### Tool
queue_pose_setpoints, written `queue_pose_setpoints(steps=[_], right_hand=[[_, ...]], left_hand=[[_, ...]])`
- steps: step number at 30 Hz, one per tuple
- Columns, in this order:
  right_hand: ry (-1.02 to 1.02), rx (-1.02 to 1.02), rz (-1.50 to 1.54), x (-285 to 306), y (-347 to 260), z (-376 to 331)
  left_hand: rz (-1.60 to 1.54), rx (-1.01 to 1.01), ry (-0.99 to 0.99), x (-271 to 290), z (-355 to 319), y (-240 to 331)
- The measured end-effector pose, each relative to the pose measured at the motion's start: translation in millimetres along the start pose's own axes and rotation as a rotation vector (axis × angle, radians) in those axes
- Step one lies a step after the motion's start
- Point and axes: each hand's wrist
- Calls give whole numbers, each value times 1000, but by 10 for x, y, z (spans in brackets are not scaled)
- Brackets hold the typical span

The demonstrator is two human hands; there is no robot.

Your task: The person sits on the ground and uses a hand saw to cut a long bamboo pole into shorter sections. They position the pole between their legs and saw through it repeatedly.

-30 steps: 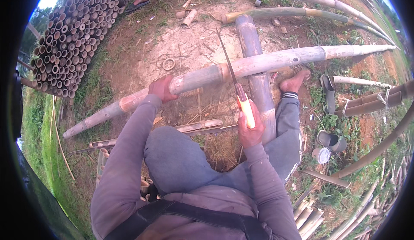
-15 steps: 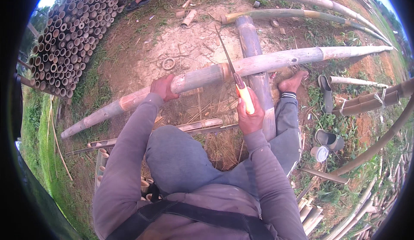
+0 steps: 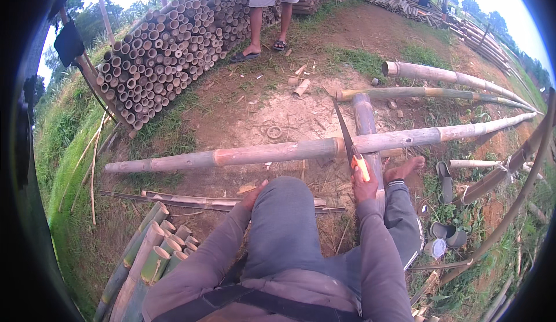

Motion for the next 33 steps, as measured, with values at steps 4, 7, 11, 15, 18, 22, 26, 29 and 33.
queue_pose_setpoints(steps=[4,7,11,15,18,22,26,29,33], right_hand=[[6,-45,-69,-38,-109,-21],[-17,16,-44,-49,-104,13],[-40,22,10,-4,-36,75],[-21,13,-82,28,34,161],[10,115,-299,26,68,216],[70,50,-423,4,24,268],[59,129,-455,-21,-126,273],[78,188,-464,-15,-225,238],[86,85,-401,46,-234,211]], left_hand=[[-88,-79,-83,-14,-213,-160],[-92,-91,-32,-43,-242,-130],[-81,-130,-15,-10,-230,-99],[-52,-151,-96,-16,-179,-111],[-35,-155,-54,-87,-154,-111],[17,-169,-57,-155,-78,-94],[28,-179,-79,-98,36,-125],[36,-185,-81,-32,95,-141],[125,-255,-87,-2,57,-85]])
Point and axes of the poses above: each hand's wrist, its own z-axis towards the middle knuckle, its own x-axis out of the back of the hand, y = z × x
